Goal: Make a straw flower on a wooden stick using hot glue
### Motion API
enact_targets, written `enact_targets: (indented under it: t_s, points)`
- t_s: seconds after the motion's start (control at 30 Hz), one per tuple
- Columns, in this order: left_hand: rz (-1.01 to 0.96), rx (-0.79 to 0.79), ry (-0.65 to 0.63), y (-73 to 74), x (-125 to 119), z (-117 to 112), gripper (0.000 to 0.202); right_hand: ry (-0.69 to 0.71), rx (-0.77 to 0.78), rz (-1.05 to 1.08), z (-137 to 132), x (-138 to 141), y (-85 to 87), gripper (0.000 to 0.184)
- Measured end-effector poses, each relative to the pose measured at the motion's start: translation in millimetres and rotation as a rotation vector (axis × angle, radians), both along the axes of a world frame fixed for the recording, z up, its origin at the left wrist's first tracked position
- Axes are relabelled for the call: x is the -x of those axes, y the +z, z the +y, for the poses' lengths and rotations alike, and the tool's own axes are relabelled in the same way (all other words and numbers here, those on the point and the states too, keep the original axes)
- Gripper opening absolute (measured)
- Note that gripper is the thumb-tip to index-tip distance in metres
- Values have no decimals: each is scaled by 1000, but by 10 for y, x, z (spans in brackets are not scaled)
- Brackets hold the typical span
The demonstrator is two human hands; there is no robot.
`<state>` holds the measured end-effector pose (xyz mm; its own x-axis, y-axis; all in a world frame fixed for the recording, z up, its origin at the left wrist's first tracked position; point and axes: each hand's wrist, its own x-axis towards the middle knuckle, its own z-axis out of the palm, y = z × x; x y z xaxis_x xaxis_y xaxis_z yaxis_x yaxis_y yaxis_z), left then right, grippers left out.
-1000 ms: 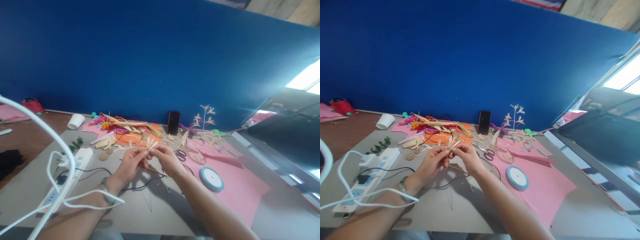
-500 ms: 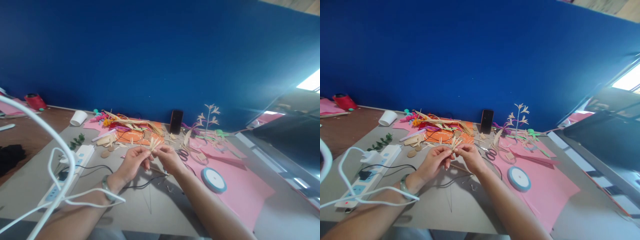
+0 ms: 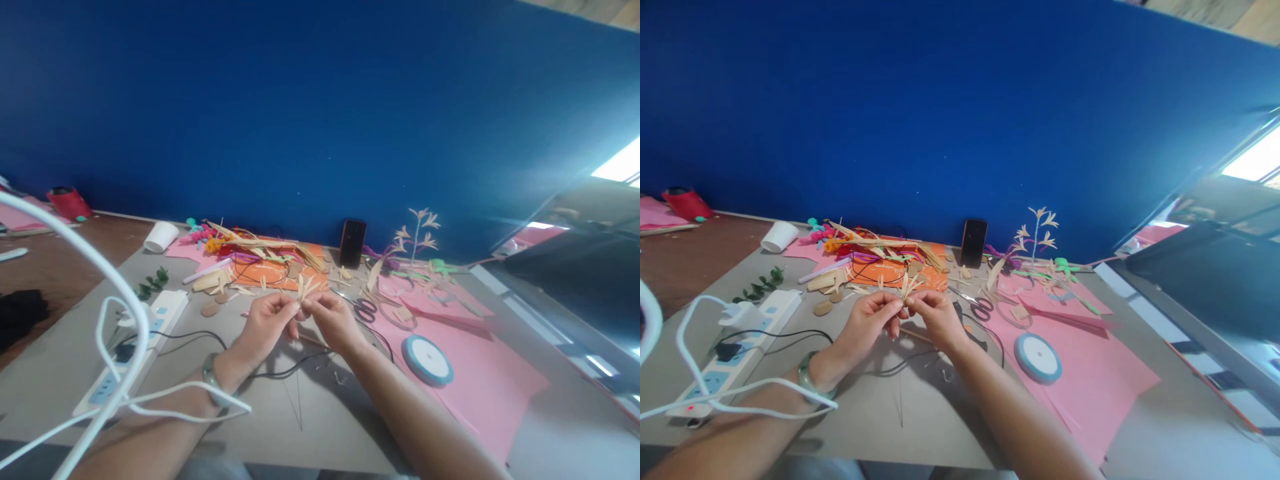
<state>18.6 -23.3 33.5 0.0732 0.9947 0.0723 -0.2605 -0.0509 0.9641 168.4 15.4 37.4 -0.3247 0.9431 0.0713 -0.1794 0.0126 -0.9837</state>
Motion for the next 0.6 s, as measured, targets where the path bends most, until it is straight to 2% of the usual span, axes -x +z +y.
enact_targets:
  t_s: [0.3,0.6]
  points:
    - [98,-12,83,35,-15,-19,25,24,8,99,-21,54,-84,19]
    - [193,-38,135,-10,0,-17,26,-8,82,153,-70,108,-141,17]
